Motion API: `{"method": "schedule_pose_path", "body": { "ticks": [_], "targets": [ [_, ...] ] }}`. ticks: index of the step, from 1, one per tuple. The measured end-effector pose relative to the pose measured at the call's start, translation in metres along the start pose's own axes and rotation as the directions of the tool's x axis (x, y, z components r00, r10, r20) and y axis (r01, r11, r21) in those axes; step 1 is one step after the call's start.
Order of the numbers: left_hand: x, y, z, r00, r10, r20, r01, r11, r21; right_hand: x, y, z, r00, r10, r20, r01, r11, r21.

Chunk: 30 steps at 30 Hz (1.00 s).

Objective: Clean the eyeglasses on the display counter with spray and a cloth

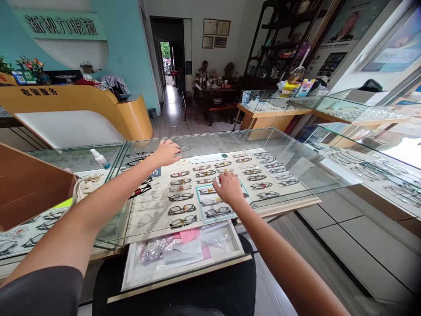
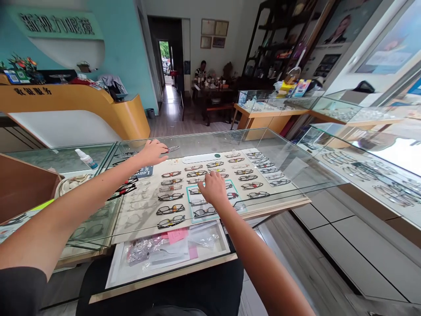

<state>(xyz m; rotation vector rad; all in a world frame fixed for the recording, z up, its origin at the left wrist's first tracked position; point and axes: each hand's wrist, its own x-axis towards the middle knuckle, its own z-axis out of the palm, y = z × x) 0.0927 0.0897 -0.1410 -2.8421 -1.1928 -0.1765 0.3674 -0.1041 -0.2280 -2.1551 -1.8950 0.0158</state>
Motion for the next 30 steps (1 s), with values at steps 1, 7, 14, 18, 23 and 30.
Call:
{"method": "schedule_pose_path", "body": {
  "ticks": [1, 7, 14, 18, 23, 30],
  "targets": [
    [-0.01, 0.012, -0.008, 0.999, 0.037, 0.005, -0.037, 0.999, -0.032, 0.0, 0.0, 0.0, 1.0, 0.003, 0.001, -0.003, 1.0, -0.001],
    [-0.115, 0.098, -0.061, 0.955, 0.282, 0.09, -0.228, 0.894, -0.386, -0.002, -0.001, -0.002, 1.0, 0.014, 0.005, -0.014, 1.0, -0.012],
    [-0.23, 0.137, -0.066, 0.824, 0.427, 0.373, -0.037, 0.697, -0.716, -0.001, 0.0, -0.001, 1.0, 0.006, 0.002, -0.006, 1.0, -0.009],
    [-0.254, 0.146, -0.029, 0.813, 0.385, 0.437, 0.038, 0.713, -0.7, -0.001, 0.002, 0.001, 1.0, 0.005, -0.01, -0.006, 1.0, -0.014],
    [-0.255, 0.159, 0.041, 0.769, 0.306, 0.561, 0.093, 0.815, -0.572, -0.002, 0.001, -0.001, 1.0, 0.006, -0.02, -0.006, 1.0, -0.029],
    [-0.196, 0.146, 0.163, 0.936, -0.108, 0.335, 0.2, 0.946, -0.255, -0.004, 0.0, -0.004, 1.0, 0.0, -0.001, 0.0, 0.999, -0.033]
  ]
}}
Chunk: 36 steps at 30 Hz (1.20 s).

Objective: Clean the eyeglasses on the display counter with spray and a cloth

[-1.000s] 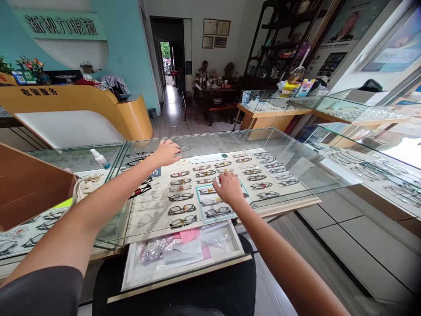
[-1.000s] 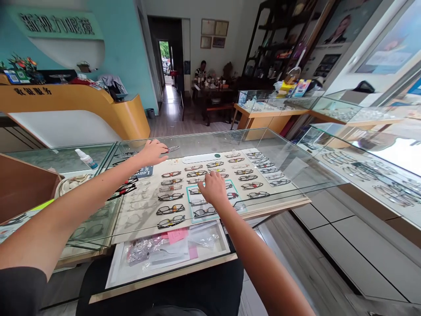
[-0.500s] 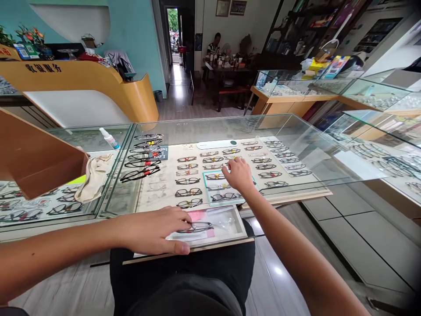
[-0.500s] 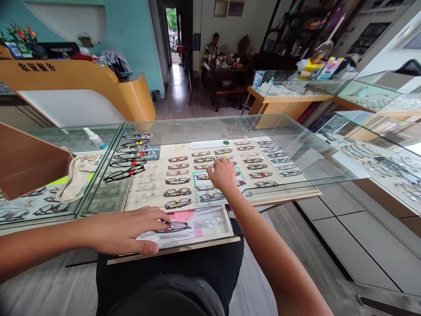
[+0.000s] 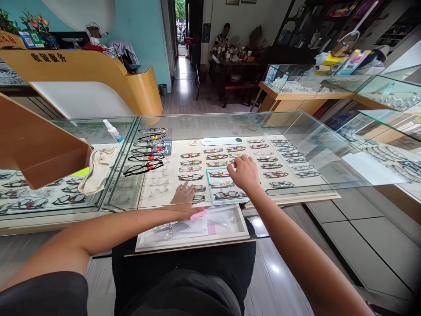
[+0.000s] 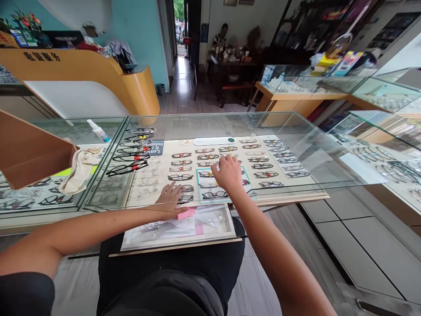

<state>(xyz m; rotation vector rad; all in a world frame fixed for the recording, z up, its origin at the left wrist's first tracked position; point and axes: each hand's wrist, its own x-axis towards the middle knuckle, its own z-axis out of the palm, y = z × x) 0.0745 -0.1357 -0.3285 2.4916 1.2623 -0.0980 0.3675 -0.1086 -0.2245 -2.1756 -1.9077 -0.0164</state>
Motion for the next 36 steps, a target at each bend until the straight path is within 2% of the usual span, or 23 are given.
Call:
{"method": "schedule_pose_path", "body": {
  "ticks": [2, 4, 7, 10, 13, 19, 24, 27, 31, 36],
  "targets": [
    [0.031, -0.009, 0.011, 0.988, -0.037, -0.147, 0.046, 0.997, 0.062, -0.001, 0.001, 0.001, 0.999, -0.002, -0.032, 0.003, 1.0, 0.008],
    [0.055, -0.016, 0.017, 0.967, -0.077, -0.242, 0.098, 0.992, 0.075, -0.001, 0.003, 0.003, 0.997, 0.002, -0.08, 0.001, 1.0, 0.03],
    [0.078, -0.025, 0.022, 0.943, -0.092, -0.32, 0.12, 0.99, 0.07, -0.002, 0.004, 0.005, 0.993, 0.012, -0.114, -0.003, 0.997, 0.08],
    [0.096, -0.034, 0.023, 0.935, -0.065, -0.348, 0.097, 0.992, 0.076, -0.002, 0.006, 0.008, 0.995, 0.015, -0.1, -0.004, 0.994, 0.113],
    [0.117, -0.045, 0.014, 0.911, -0.085, -0.403, 0.112, 0.993, 0.043, -0.003, 0.009, 0.012, 0.995, 0.012, -0.1, 0.0, 0.993, 0.122],
    [0.173, -0.082, -0.022, 0.851, -0.146, -0.505, 0.152, 0.988, -0.029, -0.003, 0.013, 0.017, 0.995, 0.017, -0.096, -0.005, 0.992, 0.124],
    [0.215, -0.105, -0.035, 0.838, -0.214, -0.502, 0.189, 0.977, -0.101, -0.004, 0.012, 0.015, 0.997, 0.031, -0.076, -0.022, 0.992, 0.123],
    [0.233, -0.107, -0.033, 0.865, -0.239, -0.441, 0.204, 0.971, -0.127, -0.005, 0.013, 0.014, 0.995, 0.022, -0.092, -0.011, 0.993, 0.117],
    [0.251, -0.108, -0.028, 0.902, -0.304, -0.308, 0.284, 0.953, -0.109, -0.005, 0.013, 0.013, 0.994, 0.017, -0.103, -0.006, 0.994, 0.106],
    [0.264, -0.115, -0.026, 0.926, -0.311, -0.216, 0.292, 0.949, -0.116, -0.006, 0.013, 0.012, 0.996, 0.02, -0.088, -0.011, 0.995, 0.102]
  ]
}}
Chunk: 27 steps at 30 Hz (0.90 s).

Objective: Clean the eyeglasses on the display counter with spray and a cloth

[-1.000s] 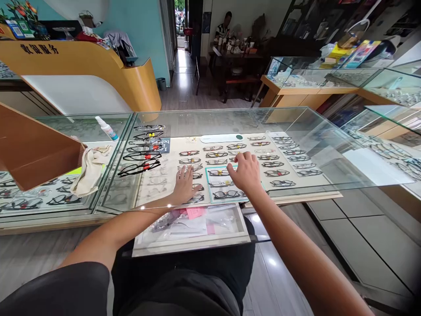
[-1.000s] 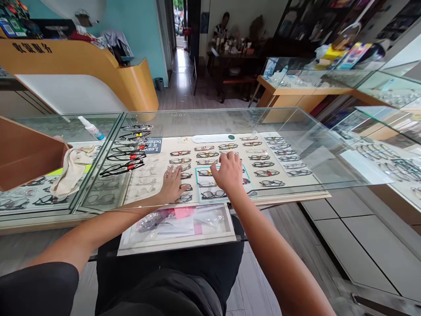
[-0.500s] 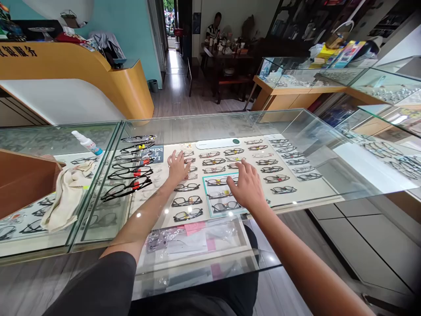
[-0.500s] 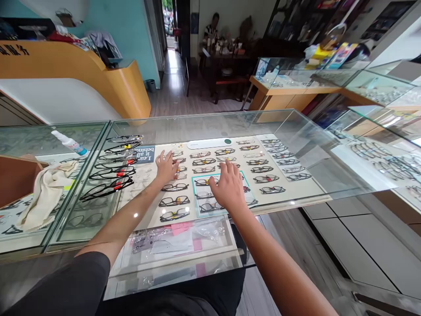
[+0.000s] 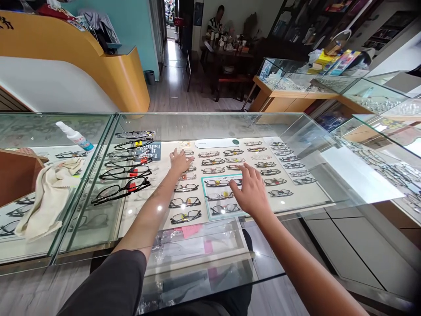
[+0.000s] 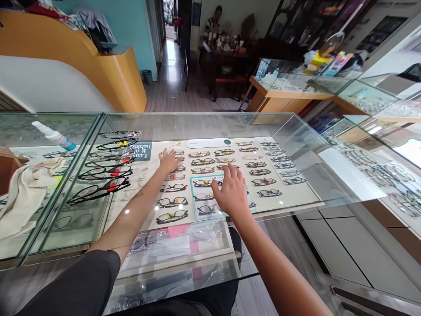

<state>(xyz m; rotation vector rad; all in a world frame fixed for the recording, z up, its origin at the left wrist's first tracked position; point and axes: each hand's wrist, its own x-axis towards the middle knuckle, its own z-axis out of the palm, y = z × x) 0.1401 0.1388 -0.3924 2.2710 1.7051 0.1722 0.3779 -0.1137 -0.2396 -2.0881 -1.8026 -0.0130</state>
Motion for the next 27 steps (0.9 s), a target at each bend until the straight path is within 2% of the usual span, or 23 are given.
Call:
{"method": "schedule_pose_path", "body": {
  "ticks": [5, 9, 11, 16, 19, 21, 24, 27],
  "targets": [
    [-0.003, 0.003, -0.006, 1.0, 0.01, 0.006, -0.01, 1.0, -0.002, 0.0, 0.001, 0.0, 1.0, -0.004, -0.003, 0.004, 1.0, -0.002],
    [-0.02, 0.006, -0.02, 0.982, 0.047, -0.183, -0.052, 0.998, -0.024, 0.001, 0.001, 0.0, 1.0, -0.01, -0.016, 0.01, 1.0, 0.011],
    [-0.032, 0.005, -0.029, 0.967, 0.078, -0.242, -0.087, 0.996, -0.028, 0.001, 0.001, 0.0, 1.0, -0.007, -0.023, 0.008, 1.0, 0.015],
    [-0.067, 0.007, -0.039, 0.96, 0.202, -0.191, -0.205, 0.979, 0.005, 0.004, -0.001, 0.0, 1.0, 0.009, -0.006, -0.009, 1.0, -0.004],
    [-0.098, 0.022, -0.028, 0.94, 0.313, -0.135, -0.311, 0.95, 0.034, 0.007, -0.002, 0.0, 1.0, 0.015, 0.006, -0.015, 1.0, -0.012],
    [-0.125, 0.037, -0.015, 0.909, 0.408, -0.083, -0.406, 0.913, 0.044, 0.008, -0.003, -0.001, 1.0, 0.026, 0.01, -0.026, 1.0, -0.011],
    [-0.167, 0.059, 0.005, 0.832, 0.555, 0.01, -0.555, 0.831, 0.035, 0.01, -0.003, -0.001, 0.999, 0.033, 0.009, -0.033, 0.999, 0.002],
    [-0.202, 0.071, 0.019, 0.755, 0.65, 0.088, -0.654, 0.756, 0.026, 0.012, -0.003, 0.0, 1.0, 0.025, -0.004, -0.025, 0.999, 0.02]
  ]
}}
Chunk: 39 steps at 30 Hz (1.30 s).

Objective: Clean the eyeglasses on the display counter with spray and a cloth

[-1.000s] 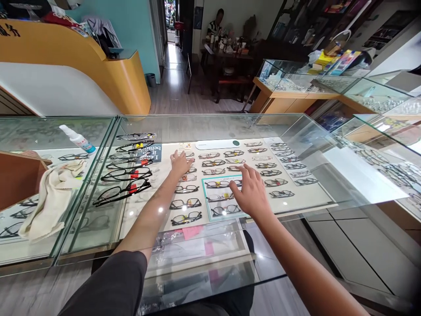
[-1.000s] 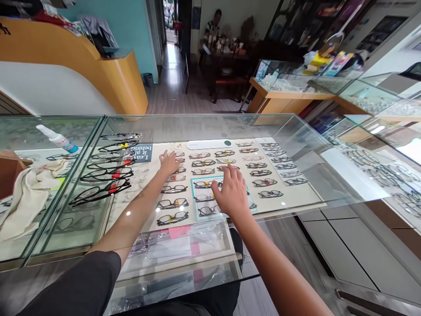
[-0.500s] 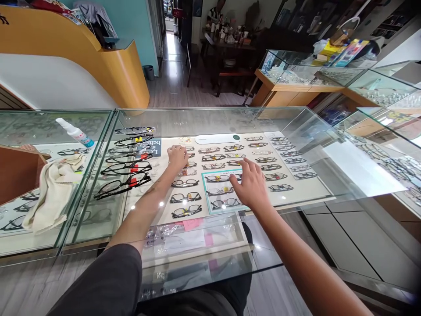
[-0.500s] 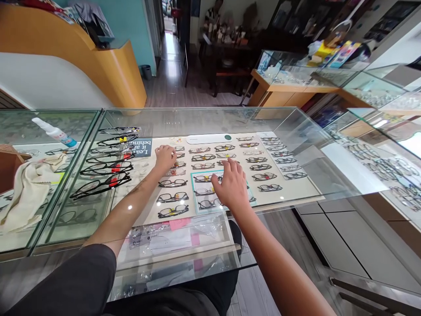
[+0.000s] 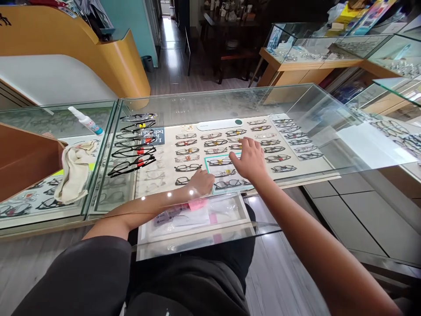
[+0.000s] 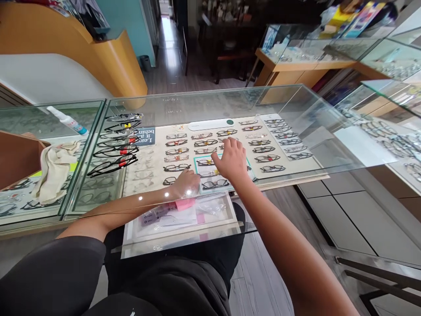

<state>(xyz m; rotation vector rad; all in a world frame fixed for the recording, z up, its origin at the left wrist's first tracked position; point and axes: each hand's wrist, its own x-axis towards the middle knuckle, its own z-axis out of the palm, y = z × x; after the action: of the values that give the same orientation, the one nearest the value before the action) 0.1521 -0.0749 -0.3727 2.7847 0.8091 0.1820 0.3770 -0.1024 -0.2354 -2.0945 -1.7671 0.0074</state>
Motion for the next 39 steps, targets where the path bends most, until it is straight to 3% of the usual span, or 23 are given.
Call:
{"method": "schedule_pose_path", "body": {
  "ticks": [4, 10, 14, 24, 33, 39],
  "targets": [
    [-0.028, 0.011, -0.001, 0.998, 0.029, 0.058, -0.03, 0.999, 0.024, 0.002, 0.0, 0.001, 1.0, -0.002, 0.004, 0.002, 1.0, -0.008],
    [-0.077, -0.014, -0.028, 0.987, -0.114, 0.116, 0.106, 0.992, 0.072, 0.004, 0.001, 0.003, 1.0, 0.003, -0.003, -0.003, 1.0, 0.016],
    [-0.097, -0.024, -0.035, 0.965, -0.219, 0.145, 0.209, 0.975, 0.082, 0.005, 0.001, 0.004, 1.0, 0.006, 0.007, -0.006, 1.0, -0.004],
    [-0.088, -0.029, -0.02, 0.935, -0.296, 0.194, 0.295, 0.955, 0.034, 0.007, 0.003, 0.006, 1.0, -0.008, -0.006, 0.008, 1.0, 0.016],
    [-0.089, -0.028, -0.024, 0.934, -0.286, 0.215, 0.29, 0.957, 0.013, 0.006, -0.003, 0.0, 0.999, 0.017, 0.032, -0.016, 1.0, -0.012],
    [-0.086, -0.028, -0.027, 0.93, -0.339, 0.143, 0.339, 0.941, 0.025, 0.006, -0.002, 0.002, 1.0, 0.006, 0.022, -0.006, 1.0, 0.006]
  ]
}}
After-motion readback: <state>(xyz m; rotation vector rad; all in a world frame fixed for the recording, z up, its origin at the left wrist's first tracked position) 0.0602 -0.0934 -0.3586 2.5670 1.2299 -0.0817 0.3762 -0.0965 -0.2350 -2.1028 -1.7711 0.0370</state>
